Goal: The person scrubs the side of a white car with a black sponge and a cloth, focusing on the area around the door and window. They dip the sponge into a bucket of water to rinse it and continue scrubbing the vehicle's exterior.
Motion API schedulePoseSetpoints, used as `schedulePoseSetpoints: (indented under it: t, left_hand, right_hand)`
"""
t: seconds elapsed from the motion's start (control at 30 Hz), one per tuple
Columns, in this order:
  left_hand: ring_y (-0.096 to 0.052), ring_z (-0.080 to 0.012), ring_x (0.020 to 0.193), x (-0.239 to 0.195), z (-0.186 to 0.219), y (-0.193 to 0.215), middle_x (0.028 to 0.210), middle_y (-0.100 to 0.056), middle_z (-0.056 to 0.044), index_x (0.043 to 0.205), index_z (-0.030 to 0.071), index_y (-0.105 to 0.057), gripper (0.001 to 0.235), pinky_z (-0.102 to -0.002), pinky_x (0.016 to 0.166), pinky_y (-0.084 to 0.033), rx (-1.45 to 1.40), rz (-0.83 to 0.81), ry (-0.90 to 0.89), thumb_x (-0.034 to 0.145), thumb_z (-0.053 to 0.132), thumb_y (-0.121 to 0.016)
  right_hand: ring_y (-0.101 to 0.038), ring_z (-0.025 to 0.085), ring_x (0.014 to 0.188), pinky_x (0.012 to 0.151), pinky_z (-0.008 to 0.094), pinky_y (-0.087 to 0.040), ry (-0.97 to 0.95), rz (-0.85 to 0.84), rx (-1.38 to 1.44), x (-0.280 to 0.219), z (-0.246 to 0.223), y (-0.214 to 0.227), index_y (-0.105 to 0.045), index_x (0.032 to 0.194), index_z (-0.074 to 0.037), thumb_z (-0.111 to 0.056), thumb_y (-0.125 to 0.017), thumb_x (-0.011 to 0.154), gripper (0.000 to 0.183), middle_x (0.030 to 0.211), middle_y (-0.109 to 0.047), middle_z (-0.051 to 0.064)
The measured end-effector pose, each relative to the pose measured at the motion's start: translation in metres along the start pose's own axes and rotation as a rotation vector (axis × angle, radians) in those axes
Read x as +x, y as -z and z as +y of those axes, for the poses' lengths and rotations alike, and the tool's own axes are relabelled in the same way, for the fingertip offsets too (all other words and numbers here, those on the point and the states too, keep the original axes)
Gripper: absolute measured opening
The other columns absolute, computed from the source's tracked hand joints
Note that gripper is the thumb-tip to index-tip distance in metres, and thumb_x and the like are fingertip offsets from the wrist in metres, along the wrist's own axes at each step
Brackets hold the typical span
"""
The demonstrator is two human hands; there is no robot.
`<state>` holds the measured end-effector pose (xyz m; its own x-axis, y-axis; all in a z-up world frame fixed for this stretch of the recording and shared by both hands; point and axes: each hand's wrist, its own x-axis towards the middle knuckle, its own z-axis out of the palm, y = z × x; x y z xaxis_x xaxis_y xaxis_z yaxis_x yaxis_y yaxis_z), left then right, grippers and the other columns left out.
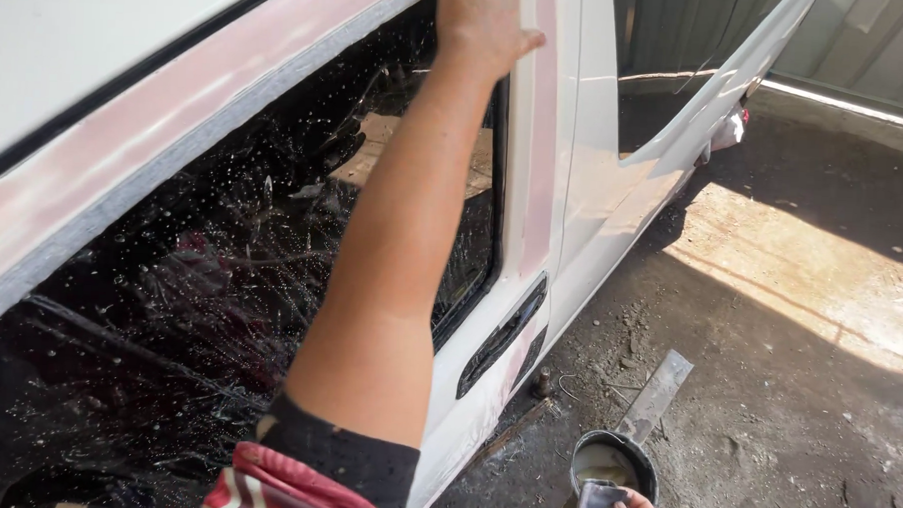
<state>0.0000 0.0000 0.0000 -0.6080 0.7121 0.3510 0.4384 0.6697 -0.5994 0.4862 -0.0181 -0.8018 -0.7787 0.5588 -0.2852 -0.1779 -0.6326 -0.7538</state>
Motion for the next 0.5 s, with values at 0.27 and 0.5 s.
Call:
schedulePoseSetpoints:
  t: [0.27, 0.5]
  left_hand:
    - [-0.065, -0.0359, 0.12, -0.24, 0.178, -0.065, 0.13, -0.067, -0.016, 0.112, 0.014, -0.077, 0.044, -0.054, 0.097, -0.054, -0.715, -0.35, -0.714, 0.1, 0.041, -0.046]
    - [-0.062, -0.0412, 0.12, -0.446, 0.258, -0.13, 0.126, -0.067, -0.026, 0.134, 0.005, -0.062, 0.069, -0.048, 0.1, -0.049, -1.403, -0.883, -0.736, 0.101, 0.062, -0.045]
  right_hand:
    - [-0.073, 0.035, 0.081, 0.064, 0.059, -0.06, -0.299, -0.08, 0.19, -0.01, -0.055, -0.041, -0.05, 0.137, -0.014, -0.017, -0.058, 0.095, 0.043, 0.1, -0.071, 0.019]
    - [-0.069, 0.024, 0.092, 0.07, 0.038, -0.058, -0.069, 0.201, 0.099, -0.075, -0.177, -0.211, -0.049, 0.146, -0.015, -0.014, -0.048, 0.098, 0.048, 0.111, -0.072, 0.011]
